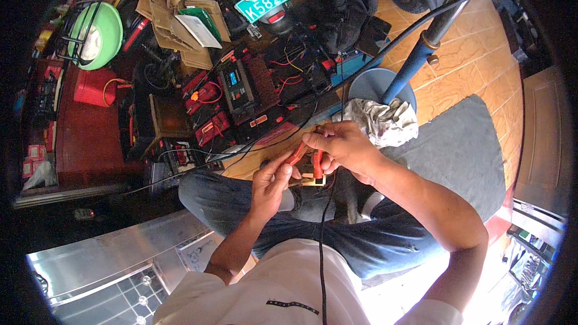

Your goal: The person sits on the floor and connects wires to a small white electronic device with a digital display. They attach red and black alligator clips to the device's terminals, then connect yellow wires to the clips. The person adjusts the connections and organizes the wires around several batteries and other equipment on the floor.

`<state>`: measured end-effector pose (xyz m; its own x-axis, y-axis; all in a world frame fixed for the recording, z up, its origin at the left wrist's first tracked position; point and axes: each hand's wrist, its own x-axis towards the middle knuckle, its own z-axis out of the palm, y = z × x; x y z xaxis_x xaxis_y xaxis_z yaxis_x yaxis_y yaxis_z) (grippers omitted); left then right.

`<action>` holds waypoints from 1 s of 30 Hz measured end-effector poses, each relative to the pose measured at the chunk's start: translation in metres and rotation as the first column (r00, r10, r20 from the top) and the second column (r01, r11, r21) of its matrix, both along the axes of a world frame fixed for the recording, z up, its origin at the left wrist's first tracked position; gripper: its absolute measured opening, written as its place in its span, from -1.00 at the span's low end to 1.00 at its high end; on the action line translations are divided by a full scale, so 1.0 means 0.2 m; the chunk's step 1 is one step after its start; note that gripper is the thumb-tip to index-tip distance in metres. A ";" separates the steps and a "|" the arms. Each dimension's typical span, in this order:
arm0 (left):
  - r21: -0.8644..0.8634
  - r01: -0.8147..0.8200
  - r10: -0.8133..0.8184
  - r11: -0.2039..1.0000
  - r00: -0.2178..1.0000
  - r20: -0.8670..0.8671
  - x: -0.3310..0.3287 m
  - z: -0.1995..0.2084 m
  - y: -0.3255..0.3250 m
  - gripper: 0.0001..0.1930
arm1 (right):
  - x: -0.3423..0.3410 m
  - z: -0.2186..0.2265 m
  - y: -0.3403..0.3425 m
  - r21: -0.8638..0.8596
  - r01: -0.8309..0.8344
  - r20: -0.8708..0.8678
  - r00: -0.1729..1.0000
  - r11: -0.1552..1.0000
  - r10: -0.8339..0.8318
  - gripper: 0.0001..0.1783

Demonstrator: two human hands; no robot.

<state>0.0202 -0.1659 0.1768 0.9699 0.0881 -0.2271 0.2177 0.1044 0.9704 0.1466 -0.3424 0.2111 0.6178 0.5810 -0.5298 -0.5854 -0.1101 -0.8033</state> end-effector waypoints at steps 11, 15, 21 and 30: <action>0.094 0.015 -0.023 0.995 0.996 0.089 -0.03 -0.12 0.01 -0.62 | -0.04 0.05 0.01 0.011 0.016 0.037 0.999 1.000 -0.017 -0.70; 0.204 -0.028 -0.010 0.978 0.983 0.183 -0.04 -0.15 -0.01 -0.63 | -0.06 0.08 0.01 0.031 -0.019 0.099 0.995 0.999 0.016 -0.72; 0.488 -0.015 -0.113 0.873 0.966 0.234 -0.03 -0.10 0.00 -0.68 | -0.09 0.09 0.03 0.013 -0.040 0.359 0.933 0.999 0.032 -0.68; 0.652 0.005 -0.233 0.759 0.936 0.264 -0.01 -0.01 0.02 -0.69 | -0.07 0.07 0.00 0.021 -0.104 0.199 0.975 0.994 0.098 -0.70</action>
